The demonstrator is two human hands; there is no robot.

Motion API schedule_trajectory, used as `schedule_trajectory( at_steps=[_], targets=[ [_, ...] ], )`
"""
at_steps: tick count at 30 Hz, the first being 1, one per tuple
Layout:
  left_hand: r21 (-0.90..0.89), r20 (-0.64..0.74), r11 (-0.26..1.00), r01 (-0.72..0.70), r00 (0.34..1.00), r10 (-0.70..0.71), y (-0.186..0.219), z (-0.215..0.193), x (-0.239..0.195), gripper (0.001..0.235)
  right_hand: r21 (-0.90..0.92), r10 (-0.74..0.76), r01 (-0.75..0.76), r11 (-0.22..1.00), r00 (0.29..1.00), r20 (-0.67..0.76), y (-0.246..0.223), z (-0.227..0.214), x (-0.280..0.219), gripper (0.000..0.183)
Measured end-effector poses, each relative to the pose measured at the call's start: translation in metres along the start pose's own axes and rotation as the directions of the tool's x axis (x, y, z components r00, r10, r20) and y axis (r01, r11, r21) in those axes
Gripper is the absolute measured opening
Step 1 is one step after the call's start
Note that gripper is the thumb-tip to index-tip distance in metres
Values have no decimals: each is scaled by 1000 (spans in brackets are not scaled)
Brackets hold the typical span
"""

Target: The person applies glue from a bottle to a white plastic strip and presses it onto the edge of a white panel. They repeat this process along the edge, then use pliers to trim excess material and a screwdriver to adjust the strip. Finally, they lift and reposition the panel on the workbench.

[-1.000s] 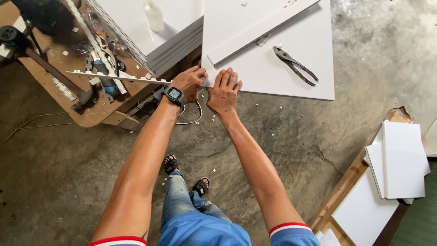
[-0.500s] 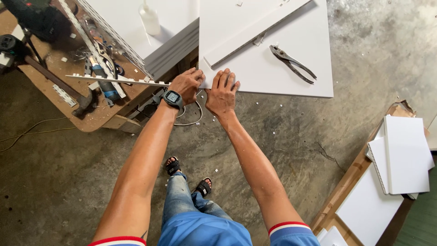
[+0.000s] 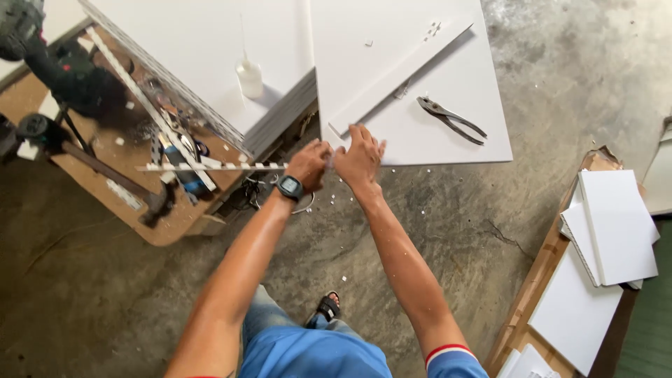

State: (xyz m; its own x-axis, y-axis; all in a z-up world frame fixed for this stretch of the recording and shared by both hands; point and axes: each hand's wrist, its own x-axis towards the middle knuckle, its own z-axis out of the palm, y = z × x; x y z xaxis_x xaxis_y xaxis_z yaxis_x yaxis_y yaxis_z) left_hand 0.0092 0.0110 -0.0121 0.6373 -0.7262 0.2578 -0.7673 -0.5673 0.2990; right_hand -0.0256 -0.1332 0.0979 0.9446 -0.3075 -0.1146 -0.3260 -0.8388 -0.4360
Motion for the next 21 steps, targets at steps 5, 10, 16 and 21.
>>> schedule_trajectory(
  at_steps=[5, 10, 16, 21],
  targets=[
    [-70, 298, 998, -5, 954, 26, -4, -4, 0, 37, 495, -250, 206, 844, 968, 24, -107, 59, 84, 103],
    [-20, -81, 991, -132, 988, 130, -10, -43, -39, 64, 561, -154, 101, 822, 987, 48, -181, 130, 142, 132],
    [-479, 183, 864, -158, 944, 274, -50, -82, -139, 48, 742, 86, 95, 664, 976, -201, -199, 146, 135, 87],
    [-733, 676, -60, 678, 716, -175, -99, -53, -169, 64, 788, 133, -173, 592, 984, 116, -178, 84, 110, 74]
  ],
)
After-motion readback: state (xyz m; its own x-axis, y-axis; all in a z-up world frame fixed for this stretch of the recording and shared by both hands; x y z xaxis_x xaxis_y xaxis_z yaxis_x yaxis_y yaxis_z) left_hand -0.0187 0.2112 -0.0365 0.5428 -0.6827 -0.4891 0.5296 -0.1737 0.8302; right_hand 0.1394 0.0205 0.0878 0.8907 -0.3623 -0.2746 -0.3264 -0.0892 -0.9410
